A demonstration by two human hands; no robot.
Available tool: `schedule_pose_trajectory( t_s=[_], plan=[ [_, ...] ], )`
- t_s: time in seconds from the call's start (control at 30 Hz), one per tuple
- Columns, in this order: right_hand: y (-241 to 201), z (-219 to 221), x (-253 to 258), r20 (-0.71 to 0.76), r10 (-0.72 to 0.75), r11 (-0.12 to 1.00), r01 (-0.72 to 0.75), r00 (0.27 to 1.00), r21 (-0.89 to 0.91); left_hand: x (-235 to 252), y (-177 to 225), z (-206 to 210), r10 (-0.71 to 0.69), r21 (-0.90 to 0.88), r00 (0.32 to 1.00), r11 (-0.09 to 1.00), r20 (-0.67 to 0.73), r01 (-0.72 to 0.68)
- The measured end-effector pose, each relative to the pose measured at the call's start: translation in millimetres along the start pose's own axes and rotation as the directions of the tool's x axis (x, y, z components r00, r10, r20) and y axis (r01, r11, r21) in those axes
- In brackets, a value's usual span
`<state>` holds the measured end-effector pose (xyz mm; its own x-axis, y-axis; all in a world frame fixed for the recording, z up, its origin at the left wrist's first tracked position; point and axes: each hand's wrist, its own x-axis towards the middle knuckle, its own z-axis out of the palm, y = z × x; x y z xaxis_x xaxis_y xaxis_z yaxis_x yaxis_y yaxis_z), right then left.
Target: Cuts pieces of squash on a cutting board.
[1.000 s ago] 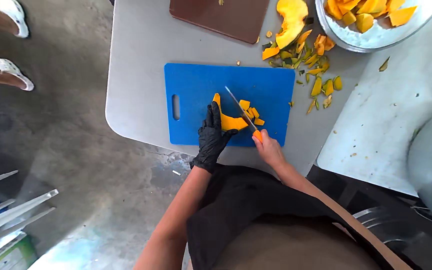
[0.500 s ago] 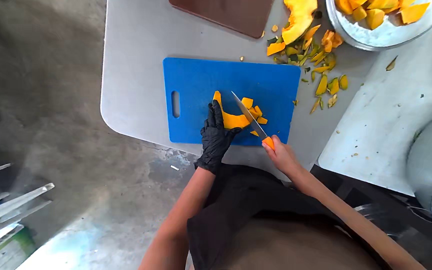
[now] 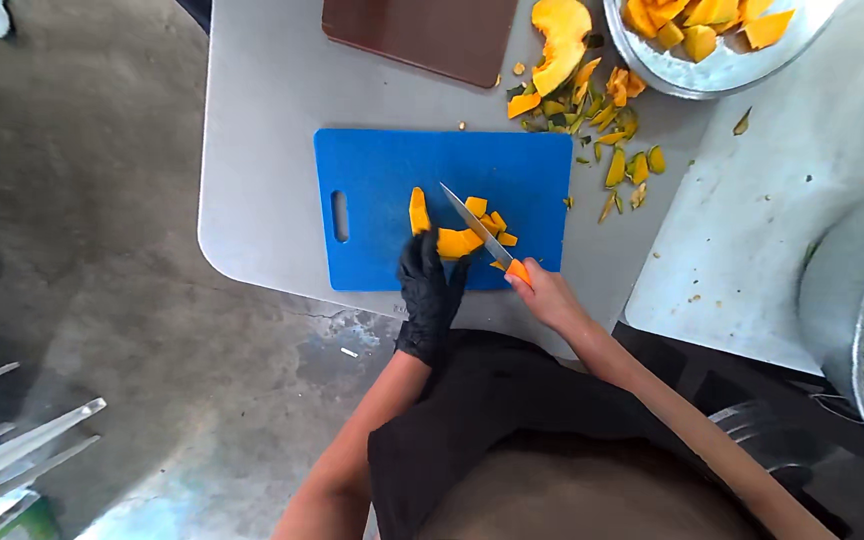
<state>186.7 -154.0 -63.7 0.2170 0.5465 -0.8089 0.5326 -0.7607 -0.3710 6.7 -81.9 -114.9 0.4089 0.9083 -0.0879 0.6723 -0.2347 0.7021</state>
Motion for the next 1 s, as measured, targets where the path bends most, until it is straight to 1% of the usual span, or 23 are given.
schedule_pose_trajectory(
  t_s=[0.03, 0.07, 0.1, 0.13, 0.17, 0.2, 0.23, 0.33, 0.43, 0.5, 0.53, 0.57, 0.6, 0.63, 0.67, 0.73, 0.8, 0.83, 0.87, 0.9, 0.93, 0.97, 1.0],
  plan=[
    [-0.2, -1.0, -0.1, 0.003, -0.001, 1.0, 0.0, 1.0, 0.012, -5.8, 7.9, 2.4, 0.014, -0.083, 0.998, 0.997, 0.059, -0.009],
    [-0.7, -2.2, -0.9, 0.008, 0.002, 1.0, -0.002, 1.0, 0.015, -9.7, 15.1, 5.0, -0.017, -0.165, 0.977, 0.985, 0.214, 0.053],
    [-2.4, -4.1, -1.0, 0.018, 0.009, 1.0, -0.009, 1.0, 0.008, -10.0, 18.8, 9.4, -0.067, -0.24, 0.912, 0.954, 0.404, 0.177],
    [-4.9, -6.4, -1.1, 0.024, 0.018, 1.0, -0.017, 1.0, -0.004, -8.2, 19.3, 16.9, -0.107, -0.33, 0.822, 0.881, 0.56, 0.339],
    [-7.4, -8.5, -1.3, 0.029, 0.025, 1.0, -0.025, 0.999, -0.016, -6.8, 19.4, 26.0, -0.13, -0.415, 0.752, 0.767, 0.646, 0.489],
    [-9.7, -10.6, -1.7, 0.028, 0.032, 0.999, -0.032, 0.999, -0.028, -5.7, 18.7, 35.6, -0.138, -0.48, 0.717, 0.654, 0.684, 0.584],
    [-12.3, -13.5, -2.2, 0.03, 0.043, 0.998, -0.041, 0.999, -0.046, -4.9, 19.0, 43.5, -0.147, -0.52, 0.708, 0.579, 0.691, 0.628],
    [-19.6, -22.3, -3.7, 0.059, 0.073, 0.995, -0.068, 0.996, -0.072, -5.1, 19.2, 59.7, -0.156, -0.591, 0.742, 0.507, 0.652, 0.627],
    [-22.8, -26.1, -2.7, 0.083, 0.087, 0.992, -0.08, 0.993, -0.094, -6.8, 15.4, 65.9, -0.097, -0.639, 0.769, 0.496, 0.631, 0.588],
    [-23.6, -27.4, -1.6, 0.088, 0.086, 0.993, -0.077, 0.992, -0.091, -5.0, 12.9, 62.6, -0.074, -0.592, 0.756, 0.575, 0.65, 0.565],
    [-25.1, -28.8, -2.0, 0.093, 0.087, 0.992, -0.078, 0.992, -0.095, -2.9, 15.9, 57.4, -0.075, -0.543, 0.731, 0.619, 0.678, 0.568],
    [-26.9, -30.2, -2.8, 0.098, 0.093, 0.991, -0.083, 0.991, -0.102, -0.4, 21.2, 51.0, -0.089, -0.478, 0.681, 0.646, 0.727, 0.595],
    [-28.4, -31.0, -3.4, 0.099, 0.098, 0.99, -0.087, 0.99, -0.11, 1.9, 27.4, 46.4, -0.11, -0.422, 0.625, 0.646, 0.773, 0.636],
    [-29.2, -31.3, -3.5, 0.097, 0.101, 0.989, -0.09, 0.99, -0.115, 3.6, 33.1, 45.0, -0.129, -0.404, 0.594, 0.618, 0.794, 0.674],
    [-29.5, -31.3, -3.4, 0.096, 0.103, 0.989, -0.092, 0.99, -0.115, 4.2, 36.9, 46.5, -0.125, -0.44, 0.606, 0.577, 0.785, 0.688],
    [-30.1, -31.8, -3.8, 0.089, 0.104, 0.99, -0.095, 0.991, -0.103, 6.2, 39.3, 50.9, -0.058, -0.573, 0.679, 0.489, 0.731, 0.658],
    [-30.6, -31.7, -4.7, 0.086, 0.108, 0.989, -0.099, 0.99, -0.107, 6.3, 31.3, 55.4, 0.01, -0.627, 0.702, 0.458, 0.713, 0.63],
    [-30.4, -31.1, -5.1, 0.082, 0.106, 0.989, -0.096, 0.991, -0.109, 6.4, 28.5, 52.6, 0.011, -0.611, 0.696, 0.489, 0.718, 0.622],
    [-30.0, -29.6, -5.4, 0.079, 0.104, 0.989, -0.094, 0.991, -0.113, 7.3, 28.1, 42.7, -0.011, -0.558, 0.679, 0.56, 0.734, 0.612],
    [-28.4, -26.4, -5.9, 0.071, 0.097, 0.989, -0.088, 0.993, -0.117, 7.4, 28.0, 28.6, -0.056, -0.474, 0.664, 0.656, 0.746, 0.587],
    [-25.8, -21.9, -6.3, 0.06, 0.085, 0.989, -0.077, 0.995, -0.125, 6.4, 26.4, 13.9, -0.099, -0.399, 0.684, 0.749, 0.722, 0.529],
    [-22.7, -16.7, -6.6, 0.047, 0.072, 0.989, -0.065, 0.996, -0.133, 5.1, 23.3, 0.1, -0.132, -0.34, 0.754, 0.833, 0.644, 0.436],
    [-20.6, -11.8, -7.0, 0.037, 0.065, 0.988, -0.059, 0.997, -0.142, 5.3, 17.9, -10.9, -0.15, -0.259, 0.849, 0.913, 0.507, 0.316]
  ],
)
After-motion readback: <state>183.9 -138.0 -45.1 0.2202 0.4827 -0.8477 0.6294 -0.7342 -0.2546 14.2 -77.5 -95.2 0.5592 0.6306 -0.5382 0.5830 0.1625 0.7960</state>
